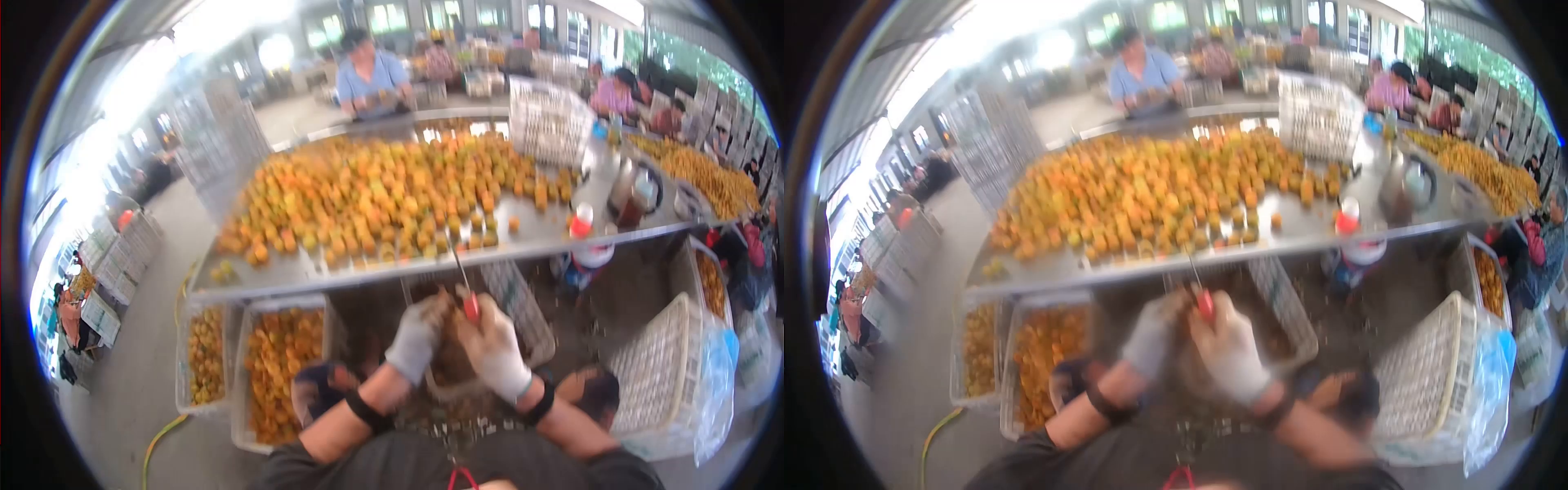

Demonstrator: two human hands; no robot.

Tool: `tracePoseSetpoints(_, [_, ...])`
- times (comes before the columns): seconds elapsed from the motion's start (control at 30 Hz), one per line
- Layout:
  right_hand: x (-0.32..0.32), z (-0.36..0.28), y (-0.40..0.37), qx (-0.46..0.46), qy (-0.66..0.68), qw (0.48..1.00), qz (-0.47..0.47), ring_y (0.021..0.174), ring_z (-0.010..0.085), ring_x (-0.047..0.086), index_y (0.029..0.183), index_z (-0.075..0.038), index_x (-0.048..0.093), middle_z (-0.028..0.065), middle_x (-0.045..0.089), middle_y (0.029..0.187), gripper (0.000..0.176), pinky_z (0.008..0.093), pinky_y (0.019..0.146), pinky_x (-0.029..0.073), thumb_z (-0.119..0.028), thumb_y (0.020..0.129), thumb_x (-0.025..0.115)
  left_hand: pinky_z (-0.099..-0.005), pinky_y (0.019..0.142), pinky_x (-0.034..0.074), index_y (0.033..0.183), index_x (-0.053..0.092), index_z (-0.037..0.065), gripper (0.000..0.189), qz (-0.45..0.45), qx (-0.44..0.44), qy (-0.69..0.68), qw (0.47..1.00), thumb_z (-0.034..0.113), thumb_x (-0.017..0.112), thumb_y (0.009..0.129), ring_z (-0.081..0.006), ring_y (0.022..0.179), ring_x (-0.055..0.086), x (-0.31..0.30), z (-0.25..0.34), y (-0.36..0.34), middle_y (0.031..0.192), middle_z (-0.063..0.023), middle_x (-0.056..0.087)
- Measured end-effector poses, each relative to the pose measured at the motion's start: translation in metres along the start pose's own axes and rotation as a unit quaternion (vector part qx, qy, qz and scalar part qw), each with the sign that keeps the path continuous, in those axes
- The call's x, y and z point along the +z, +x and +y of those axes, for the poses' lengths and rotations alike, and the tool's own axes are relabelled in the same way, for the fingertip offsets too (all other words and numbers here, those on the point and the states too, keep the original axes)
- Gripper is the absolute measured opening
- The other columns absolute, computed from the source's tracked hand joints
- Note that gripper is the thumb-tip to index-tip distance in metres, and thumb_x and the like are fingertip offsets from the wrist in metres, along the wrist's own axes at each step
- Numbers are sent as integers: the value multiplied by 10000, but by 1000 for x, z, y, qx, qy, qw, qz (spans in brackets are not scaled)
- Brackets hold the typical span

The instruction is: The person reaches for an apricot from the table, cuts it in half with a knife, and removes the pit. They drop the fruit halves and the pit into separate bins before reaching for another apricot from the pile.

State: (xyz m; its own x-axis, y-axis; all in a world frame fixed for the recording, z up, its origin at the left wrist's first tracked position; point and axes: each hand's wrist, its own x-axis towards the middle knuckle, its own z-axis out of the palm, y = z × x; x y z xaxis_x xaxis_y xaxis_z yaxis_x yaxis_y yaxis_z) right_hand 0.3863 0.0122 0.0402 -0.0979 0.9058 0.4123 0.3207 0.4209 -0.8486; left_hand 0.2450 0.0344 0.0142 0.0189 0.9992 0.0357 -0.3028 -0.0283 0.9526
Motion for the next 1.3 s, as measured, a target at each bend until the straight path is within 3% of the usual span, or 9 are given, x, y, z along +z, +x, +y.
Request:
tracePoseSetpoints(0.03, [0, -2, 1, 2, 15, 1000, 1, 711, 466, 610, 933, -17, 514, 258, 609, 734, 151, 484, 577, 467, -111, 904, 629, -207, 593, 420, 873, 671, 41, 275, -15, 22, 0, 1000, 250, 557, 1010, -40, 699, 514, -22, -22, 12, 780, 34, 604])
tracePoseSetpoints(0.2, [4, 7, 6, 19, 25, 999, -10, 698, 458, 588, 944, -1, 518, 255, 586, 747, 174, 449, 610, 473, -109, 895, 645, -213, 498, 433, 1087, 621, 32, 327, -44, -116, -62, 990, 344, 572, 1003, -76, 648, 582, -22, 23, -21, 830, -13, 621])
tracePoseSetpoints(0.3, [10, 0, 6, 92, 187, 975, -78, 773, 157, 581, 1013, -4, 563, 82, 609, 857, 134, 312, 715, 495, -46, 891, 599, -216, 601, 466, 1285, 528, 2, 413, -106, -74, -93, 987, 212, 638, 947, -89, 723, 596, -15, 32, -36, 941, -32, 632])
tracePoseSetpoints(0.5, [14, 3, 9, 66, 206, 974, -66, 813, 89, 534, 1036, -18, 575, 33, 588, 881, 155, 269, 736, 488, -25, 884, 606, -202, 624, 448, 1253, 552, -12, 396, -77, -37, -55, 995, 112, 671, 896, -59, 758, 568, -21, 35, -35, 958, -20, 627])
tracePoseSetpoints(0.63, [8, -3, 21, -82, 12, 987, -138, 660, 361, 621, 987, -34, 579, 195, 604, 743, 157, 383, 614, 499, -29, 840, 634, -198, 626, 439, 1162, 595, -20, 309, -89, -63, 109, 988, 54, 626, 863, -41, 734, 549, -31, 47, -35, 868, 4, 614])
tracePoseSetpoints(0.83, [7, 19, 42, -94, -64, 991, -76, 684, 418, 617, 877, -21, 553, 220, 603, 715, 99, 420, 579, 478, -61, 831, 631, -198, 529, 361, 955, 659, 36, 163, 64, -38, 236, 969, 119, 643, 815, -52, 604, 472, -100, 89, -53, 749, 17, 573])
tracePoseSetpoints(1.0, [-52, 91, 113, -26, -181, 983, 30, 743, 308, 685, 1016, -2, 674, 216, 686, 857, 224, 350, 693, 519, -137, 837, 688, -311, 823, 491, 1020, 661, 2, 355, 156, 140, 609, 765, 56, 636, 670, -249, 884, 622, -266, 89, -79, 1091, -111, 637])
tracePoseSetpoints(1.1, [-63, 147, 163, 42, -240, 970, 0, 865, 313, 690, 1092, -57, 688, 193, 697, 940, 278, 372, 777, 525, -143, 830, 650, -276, 859, 475, 1081, 661, -13, 312, 236, 68, 264, 933, 51, 616, 779, -161, 916, 590, -205, 105, -64, 1106, -78, 619])
tracePoseSetpoints(1.3, [-32, 213, 230, -4, -441, 882, -163, 999, 371, 636, 1167, -100, 638, 202, 670, 1032, 389, 431, 866, 501, -237, 804, 617, -240, 716, 483, 1077, 669, -5, 237, 11, 2, 344, 939, 30, 588, 858, -100, 858, 593, -136, 67, -1, 981, -52, 646])
